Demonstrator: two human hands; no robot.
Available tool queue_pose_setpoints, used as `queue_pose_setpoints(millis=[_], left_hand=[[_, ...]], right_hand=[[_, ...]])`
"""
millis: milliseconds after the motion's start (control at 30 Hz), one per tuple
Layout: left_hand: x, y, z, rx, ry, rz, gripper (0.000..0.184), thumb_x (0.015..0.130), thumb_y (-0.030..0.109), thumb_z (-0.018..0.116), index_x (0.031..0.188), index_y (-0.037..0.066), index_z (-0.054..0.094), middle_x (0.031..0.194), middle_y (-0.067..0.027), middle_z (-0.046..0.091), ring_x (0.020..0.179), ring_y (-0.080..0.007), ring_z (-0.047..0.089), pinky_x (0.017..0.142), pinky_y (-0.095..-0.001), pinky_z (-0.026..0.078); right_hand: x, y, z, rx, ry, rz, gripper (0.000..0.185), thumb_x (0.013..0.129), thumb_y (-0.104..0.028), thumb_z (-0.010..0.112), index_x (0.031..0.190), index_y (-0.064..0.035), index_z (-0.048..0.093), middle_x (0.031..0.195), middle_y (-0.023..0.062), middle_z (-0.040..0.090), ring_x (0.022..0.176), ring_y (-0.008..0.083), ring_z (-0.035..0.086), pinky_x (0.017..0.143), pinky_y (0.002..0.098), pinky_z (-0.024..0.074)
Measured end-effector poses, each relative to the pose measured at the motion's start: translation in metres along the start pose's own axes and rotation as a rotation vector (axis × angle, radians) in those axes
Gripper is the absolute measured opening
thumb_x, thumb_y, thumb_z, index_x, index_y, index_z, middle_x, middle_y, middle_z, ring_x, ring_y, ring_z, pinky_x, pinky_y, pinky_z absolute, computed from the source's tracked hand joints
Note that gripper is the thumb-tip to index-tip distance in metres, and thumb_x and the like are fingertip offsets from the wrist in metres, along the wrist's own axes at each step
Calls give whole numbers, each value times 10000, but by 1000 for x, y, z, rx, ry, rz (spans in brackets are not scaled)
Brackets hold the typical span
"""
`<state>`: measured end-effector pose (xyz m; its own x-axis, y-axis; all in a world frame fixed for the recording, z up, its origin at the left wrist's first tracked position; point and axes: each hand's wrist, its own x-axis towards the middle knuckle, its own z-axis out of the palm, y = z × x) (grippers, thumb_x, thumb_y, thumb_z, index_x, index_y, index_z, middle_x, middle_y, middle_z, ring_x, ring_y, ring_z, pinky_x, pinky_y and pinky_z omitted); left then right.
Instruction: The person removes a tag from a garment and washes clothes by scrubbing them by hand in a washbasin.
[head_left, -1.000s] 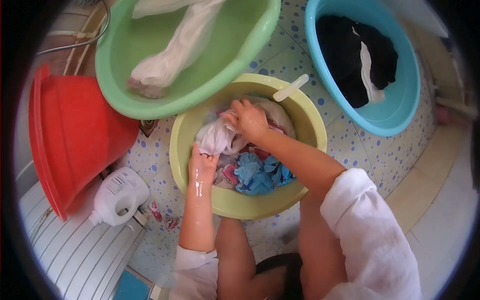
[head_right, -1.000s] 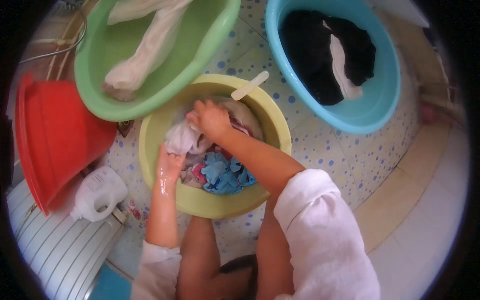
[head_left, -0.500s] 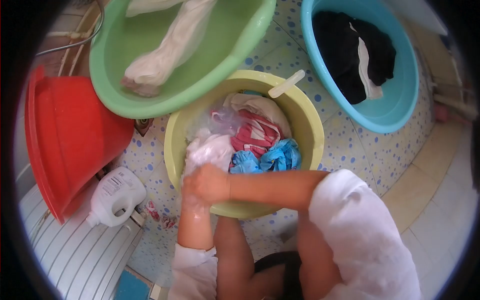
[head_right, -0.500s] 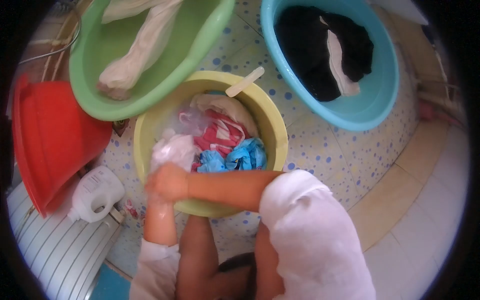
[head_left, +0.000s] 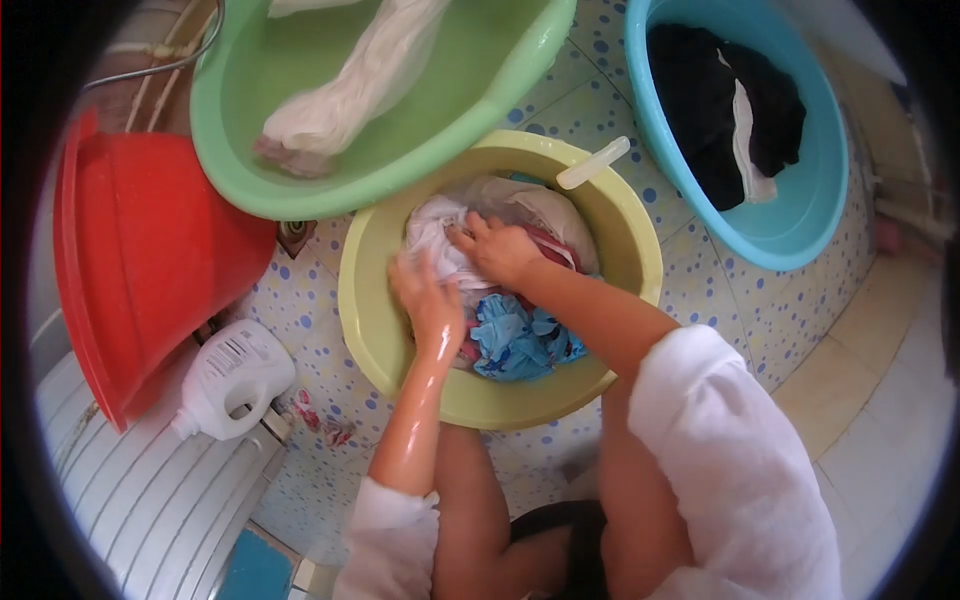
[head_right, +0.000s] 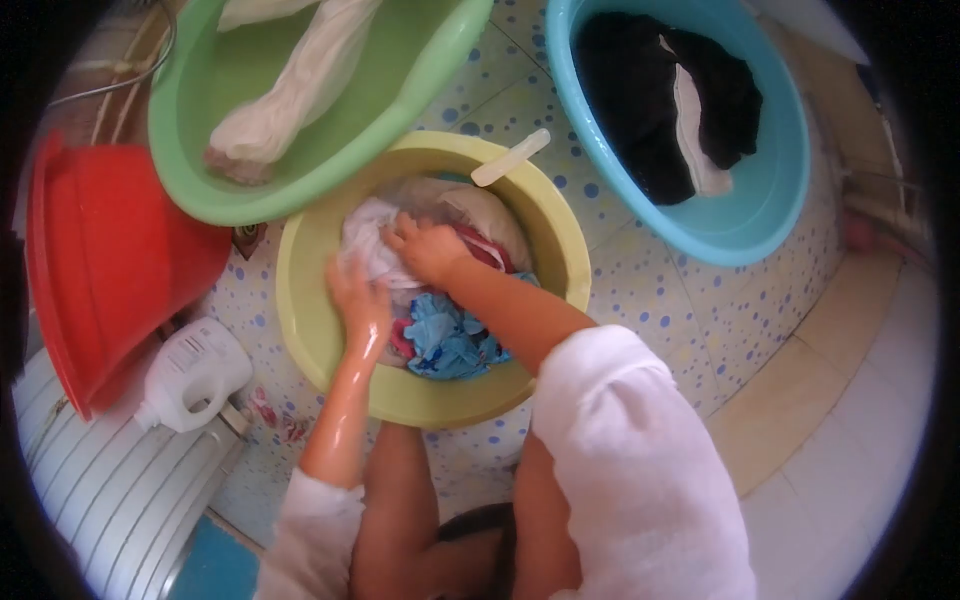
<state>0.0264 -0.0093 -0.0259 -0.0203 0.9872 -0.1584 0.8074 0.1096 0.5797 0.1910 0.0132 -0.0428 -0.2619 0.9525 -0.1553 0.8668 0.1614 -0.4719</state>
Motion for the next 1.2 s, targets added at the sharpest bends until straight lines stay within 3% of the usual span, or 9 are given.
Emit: queue_pose_setpoints(millis=[100,200,267,333,700,867,1033,1100,1200], left_hand=[[9,11,12,546,-309,356,508,847,232,487,1275,-11,361,1365,-139,304,1301,-337,170,1057,-446,160],[44,-1,2,-66,-590,-244,410,878,257,433,1195,-2,457,1328,-117,361,1211,-325,357,993,-427,300],[27,12,-5,-986,14,-623,462,905,392,423,1201,42,473,1167,-131,518,1047,-238,516,909,-396,399],[22,31,-54,-1449,-392,-878,453,900,406,441,1184,57,485,1058,-116,570,1016,-212,527,895,-398,409],[12,-23,-4,-2138,-885,-346,333,935,252,381,1213,84,454,1080,-81,551,1020,-228,528,887,-416,439],[33,35,-51,-1606,-202,-1202,522,913,453,365,1282,84,370,1280,-105,416,1167,-268,411,1010,-416,316],[14,12,-67,-1553,-390,-1021,571,894,502,365,1296,96,357,1292,-125,406,1171,-279,410,1000,-442,314],[11,-5,-48,-1611,-382,-962,573,893,508,358,1296,100,359,1291,-123,409,1170,-275,413,997,-440,316],[6,6,-22,-1310,-294,-788,550,901,446,413,1299,70,357,1276,-112,428,1179,-251,413,994,-387,322]], right_hand=[[32,-7,19,32,-275,149,314,772,-173,537,1064,-65,580,1025,129,596,872,271,614,683,388,505],[43,-14,-27,-104,-314,-58,302,734,-157,544,1014,-52,591,898,118,625,857,271,615,649,362,510],[18,-41,-14,177,195,-152,229,665,-152,582,888,-99,588,788,80,581,762,254,605,605,353,498],[-19,-87,-25,367,167,-290,117,643,-159,574,748,-109,556,717,51,545,699,227,588,563,350,484],[28,-11,-1,120,226,-208,200,783,-277,545,670,-117,585,646,97,573,505,260,562,422,396,431],[18,-42,-71,148,385,-175,189,737,-233,606,837,-82,551,723,82,513,576,256,573,452,368,460],[3,-101,-39,214,261,-270,326,729,-186,558,1026,-58,515,806,106,530,701,266,591,599,380,491],[10,-101,-40,137,-486,-304,284,715,-172,565,972,-52,571,771,103,551,707,270,584,622,381,485],[42,-54,-44,120,-3,-136,270,702,-150,570,962,-89,610,892,136,607,864,287,593,771,424,454]])
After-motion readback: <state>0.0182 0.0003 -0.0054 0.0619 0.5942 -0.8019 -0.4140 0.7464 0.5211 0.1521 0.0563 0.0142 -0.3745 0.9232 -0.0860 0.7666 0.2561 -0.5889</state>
